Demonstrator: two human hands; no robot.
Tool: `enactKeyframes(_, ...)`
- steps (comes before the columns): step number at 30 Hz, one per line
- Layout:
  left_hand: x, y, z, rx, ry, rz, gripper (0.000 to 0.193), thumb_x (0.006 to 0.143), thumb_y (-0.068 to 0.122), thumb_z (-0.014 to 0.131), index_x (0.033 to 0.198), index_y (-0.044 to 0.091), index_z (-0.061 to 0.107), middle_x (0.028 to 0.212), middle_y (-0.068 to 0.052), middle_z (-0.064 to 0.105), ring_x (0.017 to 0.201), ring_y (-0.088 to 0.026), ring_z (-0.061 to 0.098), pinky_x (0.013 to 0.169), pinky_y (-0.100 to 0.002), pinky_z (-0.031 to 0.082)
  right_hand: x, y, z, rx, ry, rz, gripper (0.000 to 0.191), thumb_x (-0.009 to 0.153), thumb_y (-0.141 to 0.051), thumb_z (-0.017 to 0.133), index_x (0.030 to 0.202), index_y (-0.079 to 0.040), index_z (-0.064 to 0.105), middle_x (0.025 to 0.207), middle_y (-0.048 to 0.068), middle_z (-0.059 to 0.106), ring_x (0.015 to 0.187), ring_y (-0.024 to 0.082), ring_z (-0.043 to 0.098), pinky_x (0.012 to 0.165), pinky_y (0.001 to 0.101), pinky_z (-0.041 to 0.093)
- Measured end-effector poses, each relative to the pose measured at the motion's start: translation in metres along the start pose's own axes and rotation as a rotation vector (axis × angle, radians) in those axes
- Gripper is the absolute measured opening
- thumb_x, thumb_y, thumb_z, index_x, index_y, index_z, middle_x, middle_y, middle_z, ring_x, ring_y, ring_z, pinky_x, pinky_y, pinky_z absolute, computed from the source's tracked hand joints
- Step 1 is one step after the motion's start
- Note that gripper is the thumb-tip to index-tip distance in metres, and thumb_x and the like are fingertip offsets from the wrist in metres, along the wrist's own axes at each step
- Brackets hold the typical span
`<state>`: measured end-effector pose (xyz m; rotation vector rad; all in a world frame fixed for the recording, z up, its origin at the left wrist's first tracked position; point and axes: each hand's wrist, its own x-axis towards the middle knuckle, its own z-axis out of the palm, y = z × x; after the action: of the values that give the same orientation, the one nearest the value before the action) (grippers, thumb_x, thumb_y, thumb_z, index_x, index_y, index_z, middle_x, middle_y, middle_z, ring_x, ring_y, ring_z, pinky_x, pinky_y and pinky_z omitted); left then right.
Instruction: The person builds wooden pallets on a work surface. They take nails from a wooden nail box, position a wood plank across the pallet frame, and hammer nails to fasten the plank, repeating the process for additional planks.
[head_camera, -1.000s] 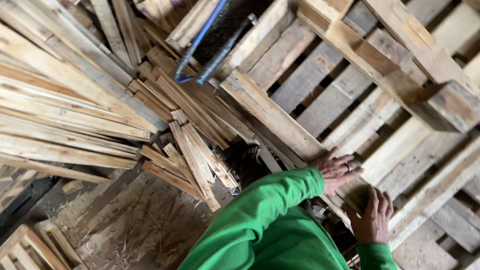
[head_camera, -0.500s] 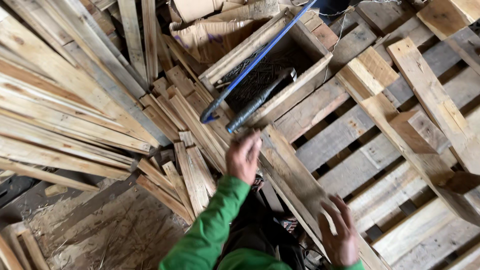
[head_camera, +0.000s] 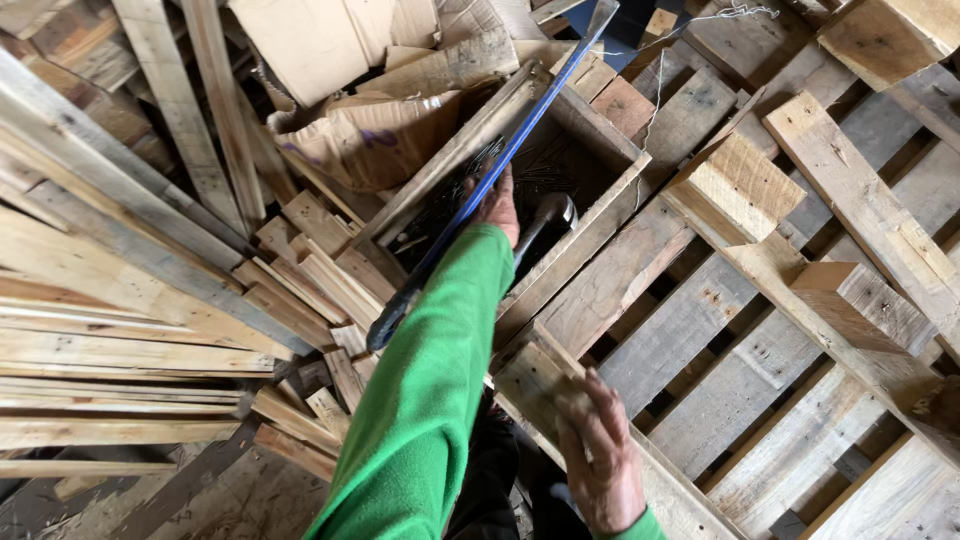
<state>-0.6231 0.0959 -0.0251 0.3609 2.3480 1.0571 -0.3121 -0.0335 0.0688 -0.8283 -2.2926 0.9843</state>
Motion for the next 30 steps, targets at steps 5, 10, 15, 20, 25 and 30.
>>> enactKeyframes(5,0.004,0.01,-0.019,0.739,-0.076,0.348,0.055,0.087,0.015,0.073,0.138,0.02,0.053,0.15,-0.008,0.047,0.14,-0.035,0.042,0.11,-0.056,0.039,-0.012,0.002,-0.001,-0.089,-0.061,0.178,0.02,0.088,-0.008,0.07,0.107,-0.008,0.076,0.134,0.014,0.064,0.14,0.034,0.053,0.117,0.054,0.041)
enactKeyframes(10,0.011,0.002,-0.016,0.635,-0.187,0.285,0.072,0.08,0.022,0.081,0.142,0.011,0.047,0.147,-0.016,0.048,0.139,-0.038,0.041,0.113,-0.058,0.033,0.0,0.01,-0.011,-0.169,-0.124,0.174,0.022,0.088,-0.007,0.068,0.109,-0.007,0.074,0.138,0.016,0.061,0.143,0.037,0.047,0.118,0.0565,0.033)
enactKeyframes(15,0.031,-0.016,-0.011,0.309,-0.475,0.077,0.046,0.095,0.016,0.064,0.14,0.01,0.056,0.13,-0.016,0.07,0.125,-0.029,0.067,0.116,-0.046,0.044,0.011,0.016,-0.014,-0.167,-0.13,0.156,0.027,0.087,-0.004,0.067,0.113,-0.006,0.072,0.135,0.015,0.061,0.14,0.037,0.05,0.115,0.052,0.04)
enactKeyframes(20,0.032,-0.012,-0.026,0.548,-0.544,0.349,0.038,0.096,0.017,0.068,0.131,0.007,0.061,0.13,-0.018,0.064,0.117,-0.03,0.065,0.099,-0.04,0.053,0.012,0.017,-0.01,-0.123,-0.069,0.173,0.022,0.089,-0.004,0.069,0.11,-0.006,0.072,0.134,0.015,0.063,0.135,0.035,0.057,0.106,0.044,0.051)
enactKeyframes(25,0.004,-0.003,-0.037,0.286,-0.481,0.138,0.032,0.107,0.009,0.05,0.137,0.008,0.06,0.12,-0.019,0.075,0.102,-0.03,0.074,0.083,-0.042,0.062,0.012,0.017,-0.008,-0.1,-0.056,0.181,0.021,0.088,-0.005,0.07,0.109,-0.007,0.072,0.133,0.014,0.064,0.129,0.033,0.061,0.102,0.0411,0.054)
enactKeyframes(30,-0.015,-0.007,-0.032,0.415,-0.256,0.444,0.041,0.099,0.012,0.059,0.14,0.005,0.055,0.107,-0.025,0.067,0.085,-0.026,0.069,0.067,-0.036,0.062,0.012,0.018,-0.01,-0.135,-0.071,0.155,0.022,0.088,-0.005,0.07,0.11,-0.007,0.072,0.134,0.014,0.065,0.129,0.034,0.061,0.103,0.0429,0.053)
